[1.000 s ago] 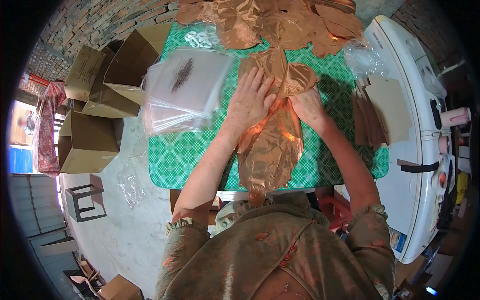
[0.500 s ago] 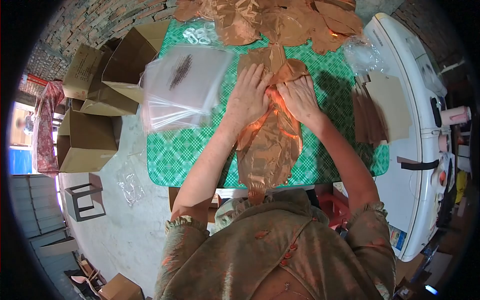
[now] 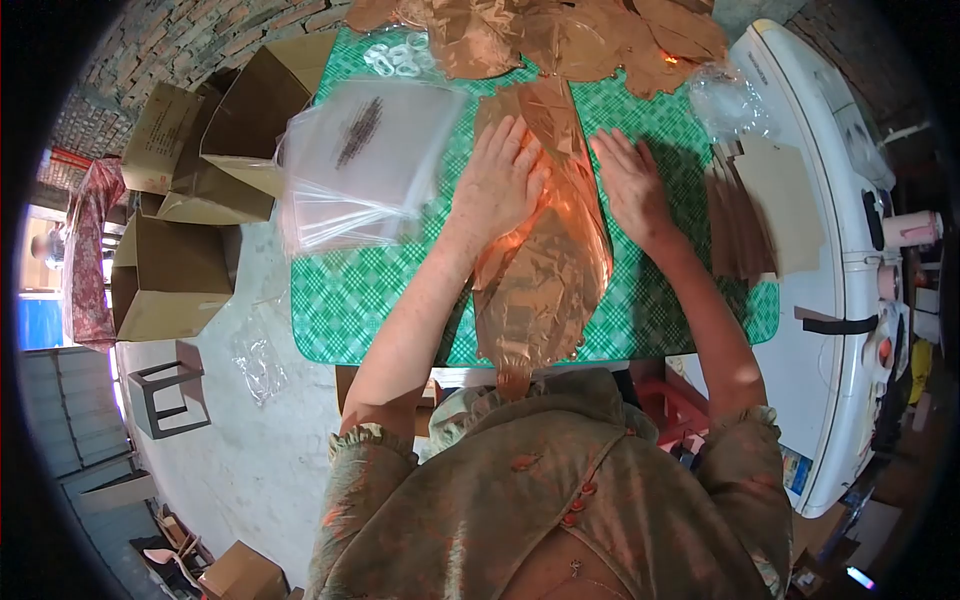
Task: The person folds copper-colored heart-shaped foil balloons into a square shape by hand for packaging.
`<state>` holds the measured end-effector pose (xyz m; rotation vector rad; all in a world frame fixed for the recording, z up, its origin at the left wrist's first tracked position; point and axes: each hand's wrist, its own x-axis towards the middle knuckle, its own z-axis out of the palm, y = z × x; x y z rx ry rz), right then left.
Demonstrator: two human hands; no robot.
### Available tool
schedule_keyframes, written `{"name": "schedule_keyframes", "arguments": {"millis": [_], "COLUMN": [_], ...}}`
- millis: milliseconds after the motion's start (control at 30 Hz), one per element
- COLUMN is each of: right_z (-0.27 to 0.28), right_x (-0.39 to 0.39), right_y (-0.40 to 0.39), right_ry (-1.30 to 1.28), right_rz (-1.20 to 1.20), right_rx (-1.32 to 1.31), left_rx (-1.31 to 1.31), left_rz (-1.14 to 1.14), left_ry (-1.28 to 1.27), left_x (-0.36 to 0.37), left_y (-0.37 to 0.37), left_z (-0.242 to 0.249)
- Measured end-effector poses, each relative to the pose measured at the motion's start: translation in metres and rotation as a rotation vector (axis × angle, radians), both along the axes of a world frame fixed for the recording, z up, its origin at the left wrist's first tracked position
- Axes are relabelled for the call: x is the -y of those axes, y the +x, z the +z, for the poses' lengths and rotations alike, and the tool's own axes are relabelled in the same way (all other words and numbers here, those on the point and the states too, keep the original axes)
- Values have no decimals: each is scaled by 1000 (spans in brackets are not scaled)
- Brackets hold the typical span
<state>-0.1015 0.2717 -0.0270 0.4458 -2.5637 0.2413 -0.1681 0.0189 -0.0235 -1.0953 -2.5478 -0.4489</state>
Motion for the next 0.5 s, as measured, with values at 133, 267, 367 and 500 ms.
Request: {"name": "schedule_keyframes", "arguments": {"millis": [133, 267, 367, 500], "right_z": [10, 10, 8, 9], "right_x": [18, 31, 35, 42], "right_y": [12, 14, 14, 14], "right_ry": [12, -33, -47, -5], "right_rz": [-54, -73, -99, -137], "right_rx": [152, 171, 171, 209], "left_rx": [-18, -68, -100, -122], "left_rz": [-25, -39, -40, -31], "left_ry": [22, 25, 34, 19], "left_x": [1, 3, 1, 1], "left_y": [0, -1, -3, -4], "left_z": [0, -1, -6, -6]}}
